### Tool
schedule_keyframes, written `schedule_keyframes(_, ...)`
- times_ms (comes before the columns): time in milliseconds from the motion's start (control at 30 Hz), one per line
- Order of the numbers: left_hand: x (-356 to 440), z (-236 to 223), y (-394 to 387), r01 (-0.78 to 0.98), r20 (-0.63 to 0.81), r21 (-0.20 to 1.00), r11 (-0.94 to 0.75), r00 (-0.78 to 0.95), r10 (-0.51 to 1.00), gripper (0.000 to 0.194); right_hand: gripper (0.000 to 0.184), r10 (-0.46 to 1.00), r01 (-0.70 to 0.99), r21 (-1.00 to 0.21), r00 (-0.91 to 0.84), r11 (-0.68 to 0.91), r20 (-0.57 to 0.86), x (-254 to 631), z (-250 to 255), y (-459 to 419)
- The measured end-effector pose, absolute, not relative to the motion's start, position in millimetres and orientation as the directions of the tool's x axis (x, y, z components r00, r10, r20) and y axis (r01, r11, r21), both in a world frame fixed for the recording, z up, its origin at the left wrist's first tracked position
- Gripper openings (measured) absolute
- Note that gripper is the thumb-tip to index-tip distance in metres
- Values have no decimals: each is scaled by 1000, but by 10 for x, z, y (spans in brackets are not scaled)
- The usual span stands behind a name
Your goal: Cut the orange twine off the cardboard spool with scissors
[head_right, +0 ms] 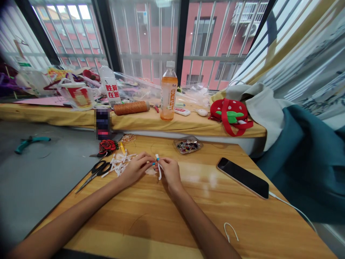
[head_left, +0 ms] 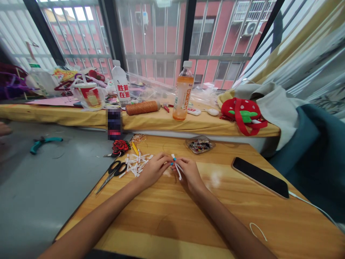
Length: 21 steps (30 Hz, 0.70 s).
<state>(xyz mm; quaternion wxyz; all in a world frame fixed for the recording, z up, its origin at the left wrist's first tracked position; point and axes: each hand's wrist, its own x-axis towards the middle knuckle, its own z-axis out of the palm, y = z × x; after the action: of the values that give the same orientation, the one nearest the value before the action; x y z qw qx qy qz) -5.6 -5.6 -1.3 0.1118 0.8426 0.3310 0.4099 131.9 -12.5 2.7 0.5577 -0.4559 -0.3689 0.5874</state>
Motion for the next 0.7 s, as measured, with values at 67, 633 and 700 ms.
schedule_keyframes(67,-65,-18,-46,460,616,467,-755,443,651,17,8,991,-320,-941,41,-106,-126,1319,22,-124)
schedule_keyframes(633,-78,-54,20,442,579,580,-684,367,728,25,13,994,-293,-951,22,-95,-106,1272,-16,-144)
schedule_keyframes(700,-81,-70,34,451,582,566,-690,375,722,27,14,994,-293,-951,21,-95,-106,1266,-20,-146)
